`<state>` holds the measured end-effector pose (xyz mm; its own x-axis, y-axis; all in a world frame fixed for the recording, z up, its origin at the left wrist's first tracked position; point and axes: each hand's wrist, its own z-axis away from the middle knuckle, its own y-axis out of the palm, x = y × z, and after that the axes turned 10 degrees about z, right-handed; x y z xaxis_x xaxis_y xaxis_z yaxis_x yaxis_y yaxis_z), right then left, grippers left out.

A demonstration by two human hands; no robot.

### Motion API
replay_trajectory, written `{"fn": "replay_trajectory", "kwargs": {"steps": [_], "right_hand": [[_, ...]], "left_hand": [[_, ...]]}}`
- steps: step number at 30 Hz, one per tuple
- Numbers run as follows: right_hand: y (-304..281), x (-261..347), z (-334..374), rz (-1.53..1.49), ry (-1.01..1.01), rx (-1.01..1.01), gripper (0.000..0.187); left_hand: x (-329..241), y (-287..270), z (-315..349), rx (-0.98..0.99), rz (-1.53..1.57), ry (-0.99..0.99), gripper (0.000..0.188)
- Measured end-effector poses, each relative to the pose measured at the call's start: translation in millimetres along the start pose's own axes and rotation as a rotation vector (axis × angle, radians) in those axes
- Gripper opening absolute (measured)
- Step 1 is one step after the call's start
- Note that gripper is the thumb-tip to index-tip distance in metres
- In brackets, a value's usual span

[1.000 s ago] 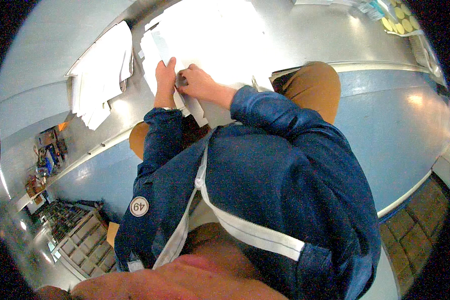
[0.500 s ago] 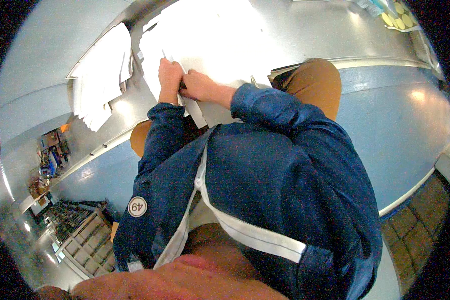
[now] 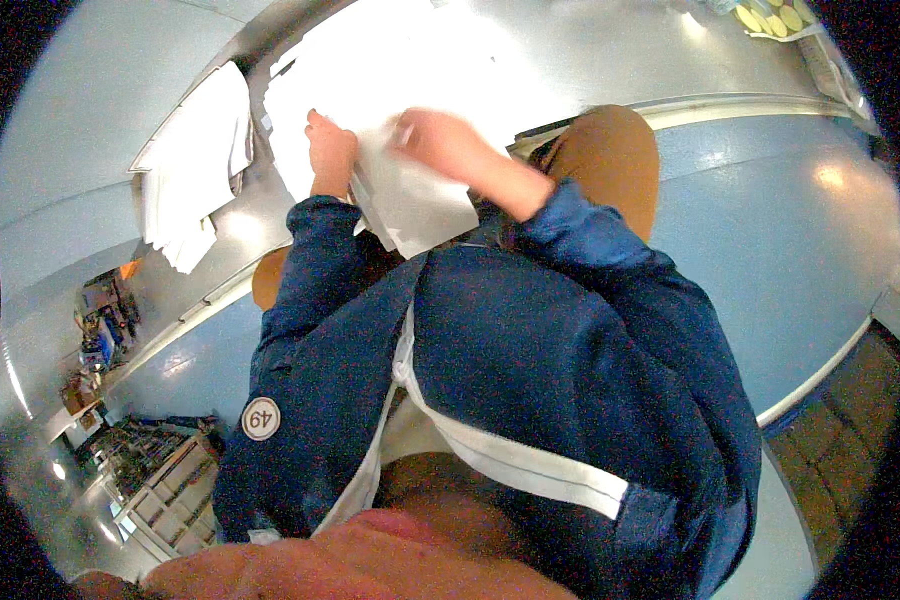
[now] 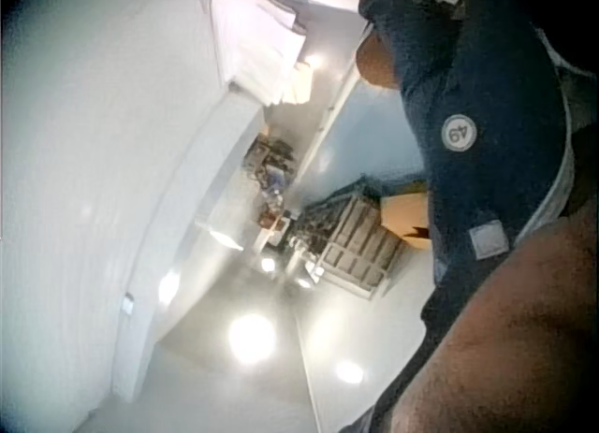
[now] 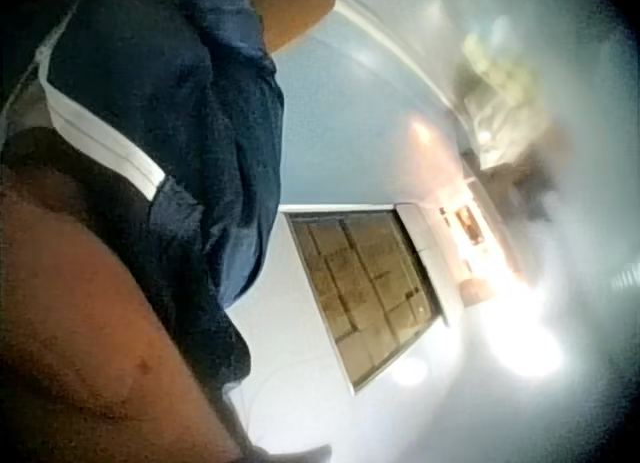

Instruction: The person assembles white cardboard boxes by hand on a metal table, folding the flaps and sides to form the structure.

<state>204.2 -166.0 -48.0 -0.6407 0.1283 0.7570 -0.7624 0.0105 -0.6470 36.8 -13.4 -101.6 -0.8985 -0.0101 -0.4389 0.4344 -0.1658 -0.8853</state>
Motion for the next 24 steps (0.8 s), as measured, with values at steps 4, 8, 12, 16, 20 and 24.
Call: {"fn": "replay_trajectory", "kwargs": {"steps": [4,8,12,16,20,24], "right_hand": [[-86,-65,-8,0.136,0.285,-0.19,0.06],[-50,-54,-11,-0.446,0.332,0.09,0.07],[-13,-62,-28,0.097,-0.098,-0.153,0.074],[27,11,-22,0.52,-0.039,0.023,0.095],[42,13,-18,0.721,-0.023,-0.058,0.101],[29,10,-43,0.356,0.043,0.016,0.101]], "left_hand": [[-35,-11,15,0.012,0.076,0.075,0.097],[-12,-8,13,-0.143,-0.142,0.383,0.097],[-41,-5,24,-0.031,-0.31,0.555,0.079],[-13,-9,15,0.007,-0.362,0.464,0.051],[-13,5,8,-0.046,-0.204,0.485,0.037],[25,10,-18,-0.111,0.064,0.464,0.038]]}}
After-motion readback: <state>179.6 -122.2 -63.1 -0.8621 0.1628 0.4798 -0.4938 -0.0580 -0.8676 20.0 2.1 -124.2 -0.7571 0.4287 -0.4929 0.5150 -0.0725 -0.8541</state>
